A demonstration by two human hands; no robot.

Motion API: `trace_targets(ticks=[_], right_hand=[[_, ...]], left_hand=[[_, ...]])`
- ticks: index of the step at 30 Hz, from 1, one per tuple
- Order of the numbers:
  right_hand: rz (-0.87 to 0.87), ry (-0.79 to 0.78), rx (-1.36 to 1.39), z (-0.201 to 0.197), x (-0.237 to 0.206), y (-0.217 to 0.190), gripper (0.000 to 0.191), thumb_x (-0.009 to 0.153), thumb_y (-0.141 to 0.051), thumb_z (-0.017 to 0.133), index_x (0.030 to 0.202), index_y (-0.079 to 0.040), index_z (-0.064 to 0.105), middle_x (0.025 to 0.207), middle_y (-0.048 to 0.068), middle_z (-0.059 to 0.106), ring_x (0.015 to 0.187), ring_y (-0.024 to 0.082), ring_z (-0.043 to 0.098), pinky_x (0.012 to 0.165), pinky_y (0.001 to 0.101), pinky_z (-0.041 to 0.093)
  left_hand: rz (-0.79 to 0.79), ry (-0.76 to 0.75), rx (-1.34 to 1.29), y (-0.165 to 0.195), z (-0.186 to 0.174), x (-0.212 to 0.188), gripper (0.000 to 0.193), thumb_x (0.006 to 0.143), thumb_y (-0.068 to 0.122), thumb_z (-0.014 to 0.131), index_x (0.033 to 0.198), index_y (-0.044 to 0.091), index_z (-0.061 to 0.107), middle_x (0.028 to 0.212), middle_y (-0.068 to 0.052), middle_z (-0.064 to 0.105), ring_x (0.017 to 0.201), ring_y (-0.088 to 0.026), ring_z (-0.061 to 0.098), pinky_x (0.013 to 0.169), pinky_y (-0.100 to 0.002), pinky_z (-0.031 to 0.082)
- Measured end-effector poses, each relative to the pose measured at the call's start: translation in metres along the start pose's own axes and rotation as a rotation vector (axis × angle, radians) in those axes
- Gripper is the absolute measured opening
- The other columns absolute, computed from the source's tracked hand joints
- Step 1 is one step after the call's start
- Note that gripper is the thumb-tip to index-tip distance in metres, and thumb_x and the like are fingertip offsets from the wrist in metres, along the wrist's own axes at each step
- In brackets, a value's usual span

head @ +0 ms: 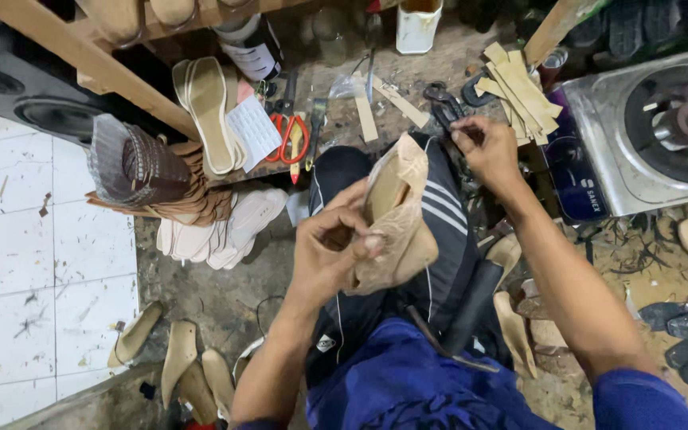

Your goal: The person assembles a shoe sole by placing a patterned insole onto a base sole and pressing the edges with a hammer. They repeatedly tap around the perimeter to secure the layers together.

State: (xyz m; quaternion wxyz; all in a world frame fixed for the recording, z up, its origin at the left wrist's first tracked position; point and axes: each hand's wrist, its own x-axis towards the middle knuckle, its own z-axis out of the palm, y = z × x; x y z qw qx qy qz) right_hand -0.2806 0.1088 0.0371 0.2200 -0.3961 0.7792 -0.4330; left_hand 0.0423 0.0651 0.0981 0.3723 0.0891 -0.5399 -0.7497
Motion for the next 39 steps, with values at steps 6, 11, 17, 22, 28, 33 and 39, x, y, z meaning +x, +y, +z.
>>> trace_targets(ticks=[6, 11, 17, 22, 28, 33, 39], right_hand=[[-0.445, 0.238, -0.565, 0.021, 0.023, 0.017, 0.024, 0.086, -0.012, 0.077, 0.106, -0.001, 0.067, 0.108, 0.031, 0.054, 0.103, 0.049, 0.051, 0.085, 0.0535, 0.046], [-0.47, 0.217, -0.411, 0.01, 0.04, 0.023, 0.026, 0.095, -0.014, 0.07, 0.111, 0.002, 0.058, 0.109, 0.028, 0.058, 0.103, 0.045, 0.055, 0.09, 0.0518, 0.047], [-0.01, 0.057, 0.688, -0.021, 0.014, -0.001, 0.017, 0.103, -0.016, 0.06, 0.118, -0.008, 0.059, 0.109, 0.003, 0.07, 0.094, 0.013, 0.061, 0.087, 0.0283, 0.05], [-0.047, -0.098, 0.785, -0.042, -0.031, -0.041, 0.027, 0.093, 0.004, 0.071, 0.106, -0.007, 0.05, 0.108, 0.008, 0.067, 0.092, 0.017, 0.065, 0.08, 0.0349, 0.055], [0.161, -0.414, 0.634, -0.031, -0.09, -0.045, 0.017, 0.092, 0.001, 0.064, 0.102, -0.005, 0.052, 0.102, 0.011, 0.071, 0.087, 0.022, 0.068, 0.079, 0.0369, 0.058], [-0.017, -0.426, 0.153, -0.009, -0.11, -0.048, 0.026, 0.091, -0.002, 0.064, 0.116, 0.0, 0.061, 0.107, 0.011, 0.07, 0.105, 0.02, 0.065, 0.096, 0.0331, 0.049], [-0.04, -0.429, -0.179, -0.014, -0.117, -0.073, 0.028, 0.092, -0.014, 0.067, 0.114, 0.001, 0.061, 0.107, 0.017, 0.071, 0.106, 0.031, 0.068, 0.094, 0.0392, 0.05]], left_hand=[[0.45, 0.056, 1.208, 0.0, 0.042, 0.082, 0.024, 0.079, 0.019, 0.085, 0.079, 0.001, 0.069, 0.148, -0.025, 0.051, 0.137, -0.043, 0.05, 0.114, -0.052, 0.039], [0.491, -0.054, 1.511, -0.055, 0.045, 0.079, 0.027, 0.079, 0.02, 0.079, 0.088, -0.002, 0.067, 0.149, -0.028, 0.049, 0.14, -0.044, 0.046, 0.118, -0.056, 0.035], [0.333, -0.058, 1.382, -0.056, 0.019, 0.069, 0.032, 0.093, 0.011, 0.072, 0.121, -0.001, 0.063, 0.146, -0.018, 0.056, 0.133, -0.037, 0.056, 0.113, -0.049, 0.043], [0.152, -0.056, 1.204, -0.039, 0.001, 0.097, 0.065, 0.076, 0.012, 0.078, 0.135, -0.003, 0.057, 0.137, -0.024, 0.056, 0.118, -0.042, 0.056, 0.097, -0.049, 0.045], [0.163, -0.169, 1.177, -0.052, -0.012, 0.096, 0.052, 0.086, 0.014, 0.076, 0.134, 0.002, 0.06, 0.135, -0.019, 0.064, 0.128, -0.038, 0.058, 0.109, -0.047, 0.043], [0.253, -0.144, 1.233, -0.065, -0.009, 0.08, 0.054, 0.089, 0.01, 0.071, 0.139, -0.003, 0.057, 0.142, -0.022, 0.059, 0.134, -0.039, 0.054, 0.117, -0.048, 0.037], [0.368, -0.113, 1.361, -0.067, 0.006, 0.055, 0.059, 0.083, 0.007, 0.071, 0.139, -0.004, 0.057, 0.144, -0.02, 0.059, 0.138, -0.036, 0.053, 0.121, -0.048, 0.036]])
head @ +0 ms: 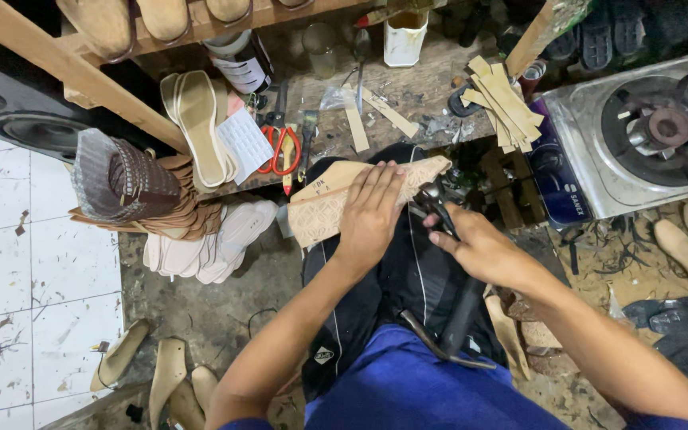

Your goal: The person assembles a shoe sole by placing a patterned insole onto a base sole and pressing the edges with a hammer. They repeatedly tap around the perimeter to secure the layers together.

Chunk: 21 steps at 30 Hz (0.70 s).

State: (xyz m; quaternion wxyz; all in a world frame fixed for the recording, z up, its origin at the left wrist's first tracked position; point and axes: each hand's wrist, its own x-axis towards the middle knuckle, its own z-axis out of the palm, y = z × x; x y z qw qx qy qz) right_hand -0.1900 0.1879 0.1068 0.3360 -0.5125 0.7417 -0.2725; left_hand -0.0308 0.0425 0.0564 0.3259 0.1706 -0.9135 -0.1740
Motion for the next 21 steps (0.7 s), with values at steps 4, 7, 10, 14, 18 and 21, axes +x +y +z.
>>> trace_targets(ticks=[4, 7, 10, 14, 18, 21], right_hand=[[0.046, -0.02, -0.227, -0.009, -0.013, -0.02, 0.032, 0.096, -0.02, 0.065, 0.114, 0.003, 0.052, 0.109, 0.025, 0.066, 0.108, 0.044, 0.063, 0.09, 0.0474, 0.049], [-0.057, 0.1, -0.286, -0.008, -0.013, -0.03, 0.036, 0.098, -0.019, 0.064, 0.117, 0.006, 0.047, 0.109, 0.032, 0.06, 0.1, 0.052, 0.058, 0.082, 0.0524, 0.047], [-0.152, 0.183, -0.221, -0.001, -0.003, -0.03, 0.03, 0.099, -0.017, 0.062, 0.112, 0.005, 0.046, 0.102, 0.03, 0.059, 0.092, 0.051, 0.058, 0.076, 0.0525, 0.047], [-0.23, 0.289, -0.158, 0.013, 0.017, -0.02, 0.023, 0.101, -0.016, 0.061, 0.105, 0.002, 0.046, 0.092, 0.027, 0.056, 0.085, 0.049, 0.056, 0.074, 0.0507, 0.048], [-0.214, 0.275, -0.168, 0.013, 0.023, -0.012, 0.023, 0.101, -0.013, 0.059, 0.113, 0.002, 0.046, 0.093, 0.029, 0.061, 0.088, 0.052, 0.06, 0.074, 0.0536, 0.048], [-0.145, 0.251, -0.186, 0.011, 0.023, -0.009, 0.028, 0.098, -0.013, 0.059, 0.118, 0.002, 0.046, 0.09, 0.031, 0.063, 0.086, 0.054, 0.061, 0.07, 0.0555, 0.048]], left_hand=[[0.029, 0.051, 0.003, 0.005, 0.0, -0.001, 0.055, 0.089, 0.005, 0.072, 0.141, -0.004, 0.056, 0.145, -0.019, 0.059, 0.139, -0.035, 0.053, 0.122, -0.049, 0.036], [0.013, 0.057, -0.057, 0.003, -0.005, 0.002, 0.055, 0.087, 0.003, 0.072, 0.14, -0.004, 0.056, 0.145, -0.019, 0.059, 0.139, -0.036, 0.053, 0.122, -0.049, 0.037], [-0.022, 0.038, -0.16, -0.004, -0.014, 0.007, 0.056, 0.084, 0.001, 0.071, 0.138, -0.003, 0.057, 0.144, -0.02, 0.059, 0.138, -0.037, 0.054, 0.12, -0.049, 0.038], [-0.04, 0.016, -0.215, -0.015, -0.018, 0.017, 0.054, 0.086, 0.0, 0.07, 0.138, -0.001, 0.057, 0.144, -0.019, 0.06, 0.137, -0.037, 0.054, 0.12, -0.047, 0.039], [-0.073, 0.003, -0.18, -0.017, -0.015, 0.025, 0.056, 0.085, -0.001, 0.07, 0.139, -0.001, 0.056, 0.143, -0.019, 0.06, 0.136, -0.036, 0.055, 0.118, -0.047, 0.04], [-0.058, -0.003, -0.133, -0.016, -0.015, 0.029, 0.058, 0.086, 0.004, 0.071, 0.142, 0.001, 0.055, 0.146, -0.018, 0.06, 0.138, -0.034, 0.056, 0.119, -0.047, 0.041]])
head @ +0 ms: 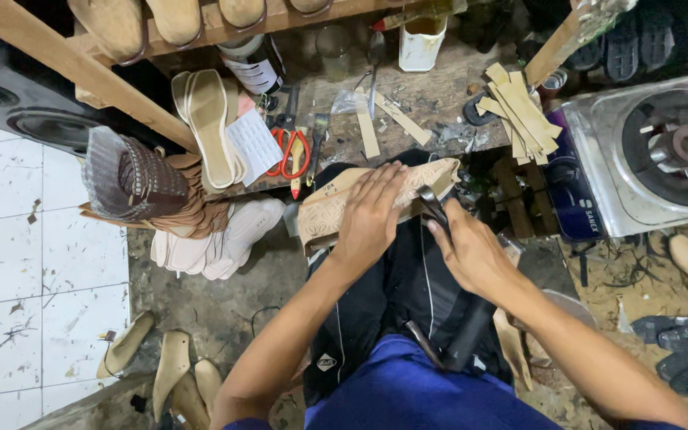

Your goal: The person assembles a shoe sole by placing a patterned insole onto a base sole and pressing the edges with a hammer. They repeatedly tap around the perimeter to secure the layers together.

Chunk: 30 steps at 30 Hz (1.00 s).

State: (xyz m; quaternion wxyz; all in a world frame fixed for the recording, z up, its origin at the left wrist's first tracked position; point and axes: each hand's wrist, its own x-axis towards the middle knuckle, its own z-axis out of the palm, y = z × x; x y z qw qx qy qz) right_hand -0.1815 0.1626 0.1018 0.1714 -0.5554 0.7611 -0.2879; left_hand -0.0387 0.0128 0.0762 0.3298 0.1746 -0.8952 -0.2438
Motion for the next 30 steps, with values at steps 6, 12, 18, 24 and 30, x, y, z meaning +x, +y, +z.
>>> trace_targets(ticks=[6, 12, 18, 24, 30], right_hand=[[0.002, 0.007, 0.061, 0.01, 0.006, 0.002, 0.027, 0.098, -0.011, 0.058, 0.118, 0.002, 0.045, 0.087, 0.032, 0.064, 0.084, 0.055, 0.06, 0.066, 0.0562, 0.047], [-0.071, -0.015, -0.014, -0.006, 0.001, 0.004, 0.024, 0.098, -0.014, 0.061, 0.108, 0.002, 0.045, 0.085, 0.031, 0.062, 0.08, 0.054, 0.06, 0.064, 0.0553, 0.047], [0.261, -0.074, 0.234, -0.012, 0.004, 0.005, 0.026, 0.102, -0.026, 0.053, 0.11, -0.001, 0.048, 0.071, 0.016, 0.064, 0.054, 0.028, 0.065, 0.052, 0.0411, 0.052], [0.226, 0.039, 0.393, -0.009, 0.01, 0.005, 0.028, 0.106, -0.031, 0.048, 0.104, -0.003, 0.05, 0.068, 0.008, 0.062, 0.053, 0.018, 0.06, 0.051, 0.0318, 0.049], [-0.173, 0.425, 0.63, -0.001, 0.006, 0.002, 0.031, 0.113, -0.034, 0.045, 0.11, -0.003, 0.044, 0.093, 0.013, 0.062, 0.071, 0.02, 0.059, 0.064, 0.0318, 0.05]], left_hand=[[-0.328, -0.164, -0.253, -0.008, -0.011, 0.023, 0.048, 0.089, 0.034, 0.073, 0.131, 0.012, 0.07, 0.129, -0.012, 0.071, 0.122, -0.033, 0.066, 0.106, -0.044, 0.049], [-0.507, -0.316, -0.209, -0.006, 0.001, 0.038, 0.044, 0.091, 0.041, 0.067, 0.128, 0.017, 0.072, 0.115, -0.013, 0.075, 0.108, -0.034, 0.071, 0.095, -0.043, 0.052], [-0.165, -0.169, 0.009, -0.007, 0.012, 0.035, 0.036, 0.101, 0.029, 0.062, 0.131, 0.008, 0.062, 0.12, -0.018, 0.072, 0.112, -0.039, 0.068, 0.099, -0.05, 0.05], [-0.135, -0.467, -0.132, -0.035, 0.007, 0.058, 0.071, 0.074, 0.026, 0.082, 0.138, 0.007, 0.055, 0.118, -0.024, 0.069, 0.111, -0.044, 0.064, 0.094, -0.051, 0.048], [-0.112, -0.467, -0.18, -0.045, 0.023, 0.064, 0.069, 0.073, 0.026, 0.086, 0.135, 0.008, 0.059, 0.124, -0.022, 0.069, 0.118, -0.041, 0.063, 0.099, -0.048, 0.049]])
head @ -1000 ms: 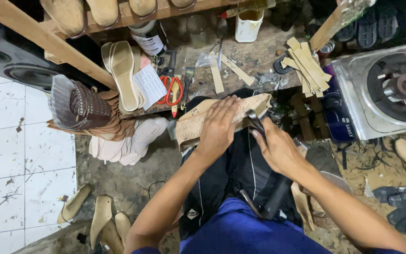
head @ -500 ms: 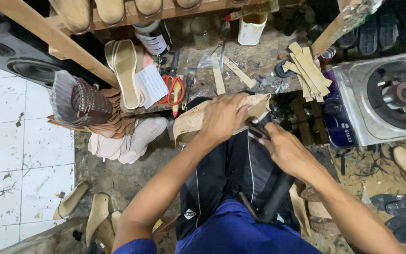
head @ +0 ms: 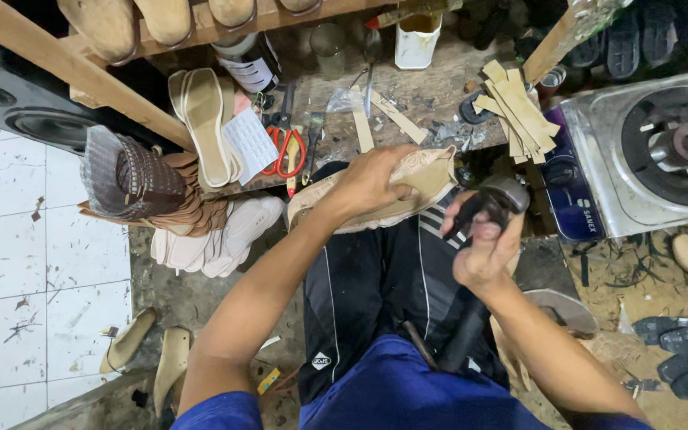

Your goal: The person assembles a shoe sole by placing a patterned insole onto a base sole and pressing the edges with a hammer. They repeatedly tap around the perimeter to secure the layers together.

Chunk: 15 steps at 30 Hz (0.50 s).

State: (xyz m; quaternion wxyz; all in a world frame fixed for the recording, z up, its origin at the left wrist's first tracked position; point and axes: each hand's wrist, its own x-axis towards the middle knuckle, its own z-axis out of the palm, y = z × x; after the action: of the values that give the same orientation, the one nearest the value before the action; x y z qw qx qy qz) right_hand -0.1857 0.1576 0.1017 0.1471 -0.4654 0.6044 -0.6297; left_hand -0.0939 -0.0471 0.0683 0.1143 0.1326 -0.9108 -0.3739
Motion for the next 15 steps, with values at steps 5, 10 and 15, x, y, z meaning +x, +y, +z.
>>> trace_targets(ticks=[5, 10, 15], right_hand=[[0.265, -0.284, -0.43, 0.0, 0.005, 0.019, 0.023, 0.107, -0.024, 0.049, 0.109, -0.001, 0.052, 0.07, 0.018, 0.065, 0.061, 0.034, 0.064, 0.058, 0.0425, 0.047], [0.092, -0.145, -0.365, 0.002, 0.007, 0.018, 0.028, 0.11, -0.026, 0.048, 0.114, 0.001, 0.053, 0.075, 0.019, 0.06, 0.062, 0.035, 0.06, 0.059, 0.0399, 0.046], [0.39, -0.266, -0.228, -0.014, 0.008, 0.006, 0.032, 0.108, -0.031, 0.046, 0.104, -0.002, 0.057, 0.069, 0.007, 0.064, 0.053, 0.013, 0.062, 0.05, 0.0283, 0.049]], left_hand=[[0.0, 0.004, -0.008, -0.003, 0.001, 0.003, 0.073, 0.071, 0.027, 0.087, 0.134, 0.005, 0.059, 0.124, -0.023, 0.068, 0.118, -0.041, 0.063, 0.099, -0.048, 0.049], [-0.063, -0.009, 0.002, 0.004, -0.001, 0.001, 0.07, 0.074, 0.032, 0.086, 0.134, 0.007, 0.06, 0.12, -0.023, 0.07, 0.116, -0.041, 0.064, 0.098, -0.047, 0.05], [-0.041, 0.039, -0.01, 0.032, -0.022, -0.005, 0.069, 0.072, 0.024, 0.087, 0.134, 0.007, 0.061, 0.12, -0.023, 0.071, 0.117, -0.039, 0.066, 0.099, -0.044, 0.051]])
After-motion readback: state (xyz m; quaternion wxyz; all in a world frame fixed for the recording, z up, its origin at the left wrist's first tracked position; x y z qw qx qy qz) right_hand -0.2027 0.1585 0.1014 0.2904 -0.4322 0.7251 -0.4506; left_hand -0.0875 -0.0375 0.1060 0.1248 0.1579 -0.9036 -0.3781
